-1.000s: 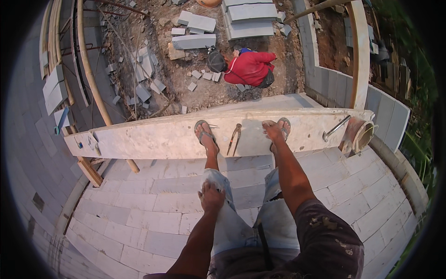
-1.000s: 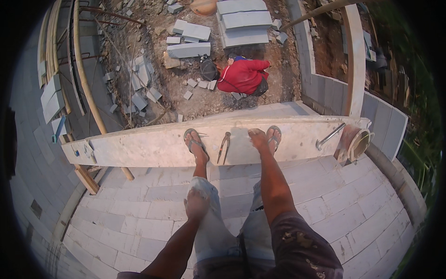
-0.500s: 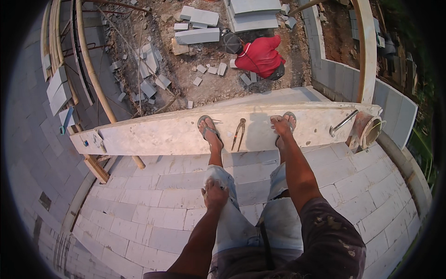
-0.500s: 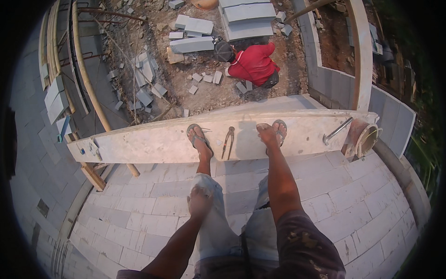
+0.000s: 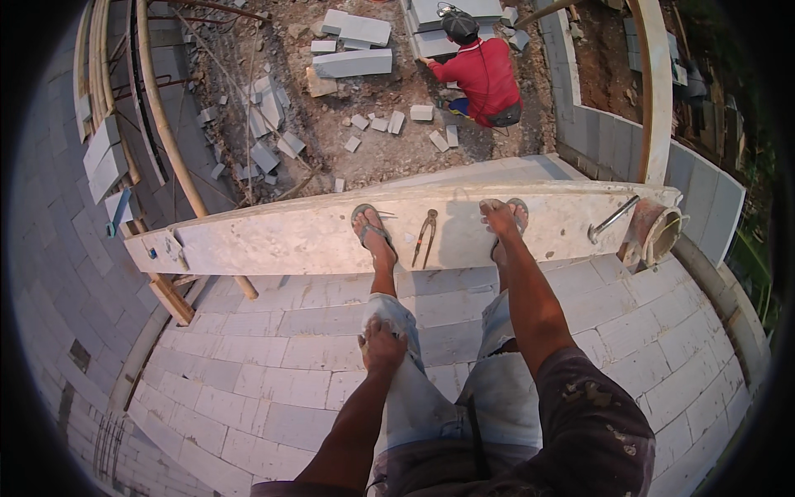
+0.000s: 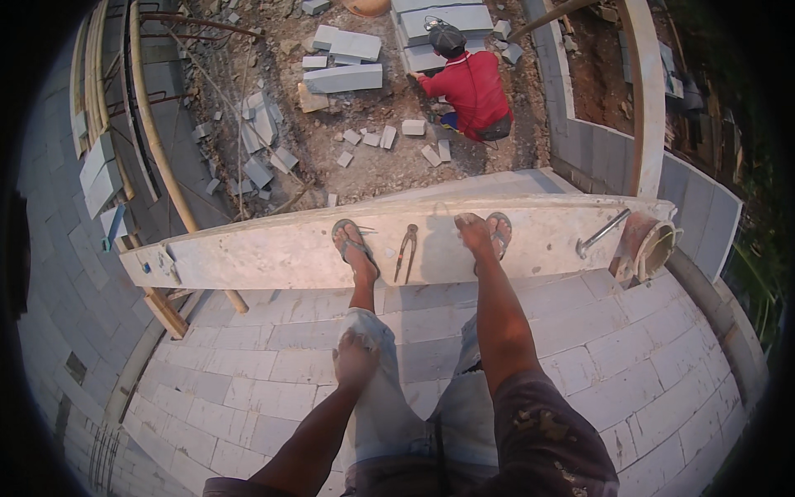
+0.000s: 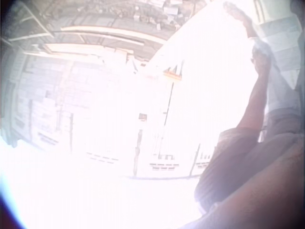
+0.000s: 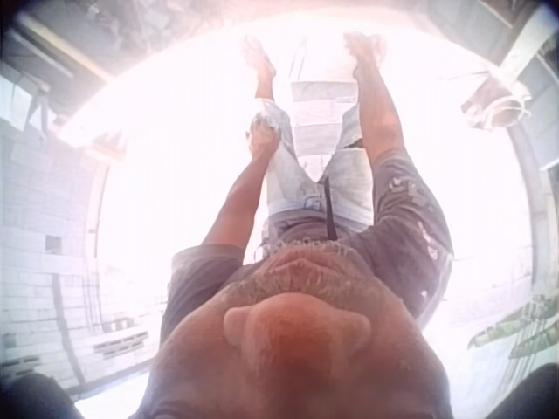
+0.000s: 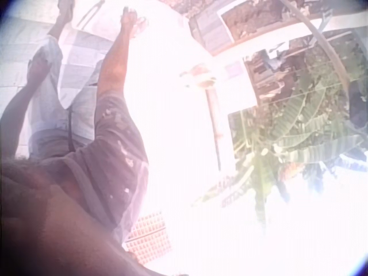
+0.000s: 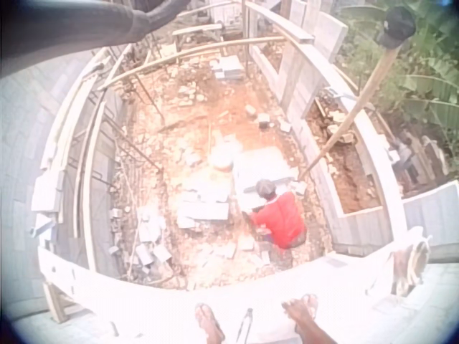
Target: The person applies mortar to the edges of aerated concrete blocks using a trowel, then lifts and places each block onto a wall under construction. The person repeats this process for multiple blocks, adjusting their position as needed.
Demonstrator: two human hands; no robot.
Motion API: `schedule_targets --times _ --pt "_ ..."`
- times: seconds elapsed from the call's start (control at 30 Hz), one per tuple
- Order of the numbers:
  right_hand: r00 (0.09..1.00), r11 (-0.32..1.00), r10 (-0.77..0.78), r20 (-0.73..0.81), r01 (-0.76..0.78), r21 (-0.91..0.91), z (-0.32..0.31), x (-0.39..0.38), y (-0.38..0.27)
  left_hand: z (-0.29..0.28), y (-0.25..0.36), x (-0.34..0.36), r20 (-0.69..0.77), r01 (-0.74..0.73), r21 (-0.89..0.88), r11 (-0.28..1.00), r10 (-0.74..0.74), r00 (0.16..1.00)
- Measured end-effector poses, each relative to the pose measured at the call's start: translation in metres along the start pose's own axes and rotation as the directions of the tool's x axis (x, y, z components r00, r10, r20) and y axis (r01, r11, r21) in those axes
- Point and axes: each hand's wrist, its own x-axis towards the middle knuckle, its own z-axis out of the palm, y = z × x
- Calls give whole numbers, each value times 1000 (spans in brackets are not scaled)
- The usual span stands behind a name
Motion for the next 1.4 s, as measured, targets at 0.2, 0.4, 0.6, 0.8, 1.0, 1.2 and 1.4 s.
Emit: schedule_targets --times 0.2,0.4,0.6,0.8,1.0,1.2,1.4 --pt "999 1000 -18 -42 18 -4 -1 7 0 5 -5 0 -14 -15 28 1000 16 1000" --pt "999 995 44 7 -44 85 4 4 1 11 -10 3 -22 -28 19 999 28 999" --pt "996 991 -53 -72 61 116 16 -2 -11 9 -9 1 -56 -44 10 999 44 997" --pt "1000 997 -6 26 5 72 15 30 -39 11 -10 1 -79 -78 -32 996 75 994" --pt "978 977 -188 -87 195 90 15 62 -78 5 -8 1 -65 -83 -41 996 80 995" --pt "956 964 -211 -204 168 -207 16 86 -103 11 -28 4 -190 -138 -143 980 109 976" --pt "858 724 -480 -184 268 -636 55 64 -176 13 -36 7 -204 -141 -168 976 106 973"
